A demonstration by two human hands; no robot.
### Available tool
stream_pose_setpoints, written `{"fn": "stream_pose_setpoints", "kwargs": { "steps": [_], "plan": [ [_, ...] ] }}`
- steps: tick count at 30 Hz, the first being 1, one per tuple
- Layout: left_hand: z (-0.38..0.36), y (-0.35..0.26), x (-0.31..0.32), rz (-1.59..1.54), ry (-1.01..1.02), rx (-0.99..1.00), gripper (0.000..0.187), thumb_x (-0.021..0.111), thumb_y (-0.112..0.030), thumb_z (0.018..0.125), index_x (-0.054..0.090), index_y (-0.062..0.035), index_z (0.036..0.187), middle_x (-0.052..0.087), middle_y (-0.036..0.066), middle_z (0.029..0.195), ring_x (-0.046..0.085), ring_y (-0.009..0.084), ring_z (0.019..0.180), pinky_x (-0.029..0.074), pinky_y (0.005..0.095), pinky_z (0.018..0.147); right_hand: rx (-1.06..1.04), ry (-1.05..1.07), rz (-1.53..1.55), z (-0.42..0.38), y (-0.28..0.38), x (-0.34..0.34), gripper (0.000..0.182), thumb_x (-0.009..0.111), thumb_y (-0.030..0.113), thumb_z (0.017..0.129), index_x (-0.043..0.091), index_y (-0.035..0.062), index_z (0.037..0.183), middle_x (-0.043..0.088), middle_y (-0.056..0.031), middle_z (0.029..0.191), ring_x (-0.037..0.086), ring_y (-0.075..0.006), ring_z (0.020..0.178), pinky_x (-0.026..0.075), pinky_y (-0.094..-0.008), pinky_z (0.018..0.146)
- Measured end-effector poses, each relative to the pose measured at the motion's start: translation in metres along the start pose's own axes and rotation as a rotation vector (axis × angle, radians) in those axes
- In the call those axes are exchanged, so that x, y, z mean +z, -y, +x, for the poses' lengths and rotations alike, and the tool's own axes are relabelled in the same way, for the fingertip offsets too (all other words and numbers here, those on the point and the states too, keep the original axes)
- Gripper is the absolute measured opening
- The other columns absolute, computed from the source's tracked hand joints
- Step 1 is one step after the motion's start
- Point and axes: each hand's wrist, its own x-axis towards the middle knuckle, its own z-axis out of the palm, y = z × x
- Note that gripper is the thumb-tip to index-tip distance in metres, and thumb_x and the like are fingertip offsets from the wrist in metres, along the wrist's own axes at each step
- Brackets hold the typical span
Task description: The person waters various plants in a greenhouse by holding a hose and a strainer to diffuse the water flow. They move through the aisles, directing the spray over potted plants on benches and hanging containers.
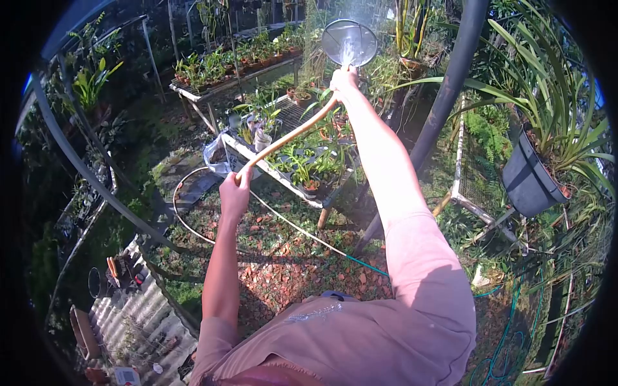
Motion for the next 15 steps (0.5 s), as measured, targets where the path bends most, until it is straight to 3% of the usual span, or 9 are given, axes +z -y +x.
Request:
{"fn": "stream_pose_setpoints", "kwargs": {
  "steps": [3,6,9,10,11,15],
  "plan": [
    [0.015,0.006,0.006,-0.075,-0.044,0.111,0.046,0.069,-0.039,0.093,0.060,0.0027,0.075,0.057,0.009,0.059,0.048,0.0112,0.054,0.040,0.0320,0.050,-0.002,0.025,-0.003,0.015,0.000,0.010,0.024,0.054,0.002,0.090,0.041,0.0125,0.107,0.046,-0.0035,0.061,0.045,-0.0156,0.038,0.037,-0.0316,0.031],
    [0.028,0.003,0.012,-0.057,-0.009,0.078,0.047,0.068,-0.038,0.094,0.058,0.0034,0.074,0.055,0.010,0.060,0.047,0.0105,0.057,0.041,0.0319,0.053,0.003,0.051,0.026,0.045,0.000,0.015,0.018,0.053,0.007,0.092,0.042,0.0132,0.105,0.045,-0.0031,0.059,0.046,-0.0165,0.038,0.037,-0.0319,0.031],
    [0.047,-0.001,0.026,0.042,0.014,0.051,0.051,0.065,-0.044,0.095,0.059,0.0045,0.079,0.058,0.014,0.063,0.051,0.0161,0.058,0.043,0.0347,0.056,0.042,-0.029,0.075,0.075,-0.004,0.009,0.007,0.047,0.020,0.097,0.043,0.0141,0.096,0.044,-0.0015,0.056,0.042,-0.0165,0.037,0.035,-0.0323,0.031],
    [0.052,-0.010,0.028,0.048,0.014,0.051,0.052,0.064,-0.045,0.095,0.060,0.0047,0.080,0.059,0.015,0.064,0.052,0.0174,0.058,0.044,0.0353,0.056,0.024,-0.104,0.051,0.072,0.003,0.017,0.015,0.043,0.026,0.100,0.042,0.0144,0.089,0.041,0.0004,0.055,0.038,-0.0151,0.036,0.032,-0.0315,0.031],
    [0.058,-0.021,0.028,0.057,0.035,0.002,0.053,0.066,-0.047,0.093,0.064,0.0054,0.085,0.066,0.021,0.072,0.064,0.0262,0.065,0.051,0.0373,0.063,0.003,-0.177,0.032,0.067,0.010,0.024,0.026,0.039,0.032,0.103,0.041,0.0146,0.083,0.039,0.0023,0.054,0.034,-0.0137,0.035,0.030,-0.0308,0.031],
    [0.094,-0.030,0.049,0.053,0.002,0.092,0.056,0.066,-0.050,0.092,0.063,0.0056,0.084,0.066,0.023,0.074,0.066,0.0315,0.066,0.051,0.0386,0.063,0.086,-0.085,0.210,0.098,0.022,0.003,0.047,0.032,0.048,0.101,0.040,0.0163,0.068,0.038,0.0031,0.051,0.034,-0.0157,0.035,0.029,-0.0303,0.032]
  ]
}}
